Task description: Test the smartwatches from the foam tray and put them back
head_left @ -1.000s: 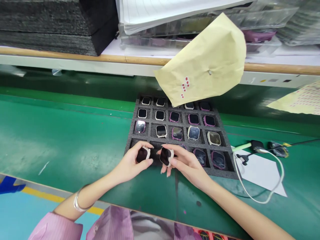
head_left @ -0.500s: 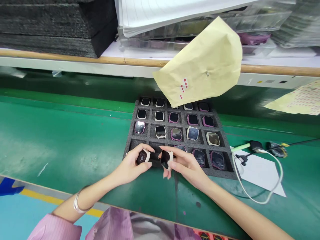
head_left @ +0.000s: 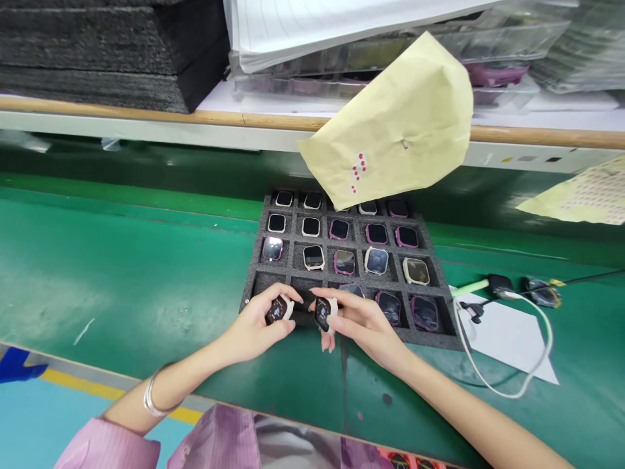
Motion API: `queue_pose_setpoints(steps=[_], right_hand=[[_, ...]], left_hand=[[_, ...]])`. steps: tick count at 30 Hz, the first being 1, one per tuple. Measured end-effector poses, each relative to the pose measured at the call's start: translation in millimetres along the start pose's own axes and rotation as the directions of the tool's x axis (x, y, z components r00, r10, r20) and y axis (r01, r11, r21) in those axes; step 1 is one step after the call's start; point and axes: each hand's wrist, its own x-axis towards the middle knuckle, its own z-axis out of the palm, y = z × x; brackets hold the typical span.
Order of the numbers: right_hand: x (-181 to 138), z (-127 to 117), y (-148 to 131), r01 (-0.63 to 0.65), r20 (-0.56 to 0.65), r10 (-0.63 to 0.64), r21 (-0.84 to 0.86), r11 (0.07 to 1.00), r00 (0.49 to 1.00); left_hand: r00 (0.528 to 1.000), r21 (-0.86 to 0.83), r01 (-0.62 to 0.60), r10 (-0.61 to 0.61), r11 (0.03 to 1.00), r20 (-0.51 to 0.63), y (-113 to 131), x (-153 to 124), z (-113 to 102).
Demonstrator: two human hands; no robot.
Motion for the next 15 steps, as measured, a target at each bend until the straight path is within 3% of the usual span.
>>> queue_pose_setpoints(steps=[15], right_hand=[[-0.2, -0.4, -0.1, 0.005, 0.000, -0.005, -0.014, 1.000, 1.000]], left_hand=[[1.000, -0.011, -0.005, 0.005, 1.000, -0.004, 0.5, -0.3, -2.2]])
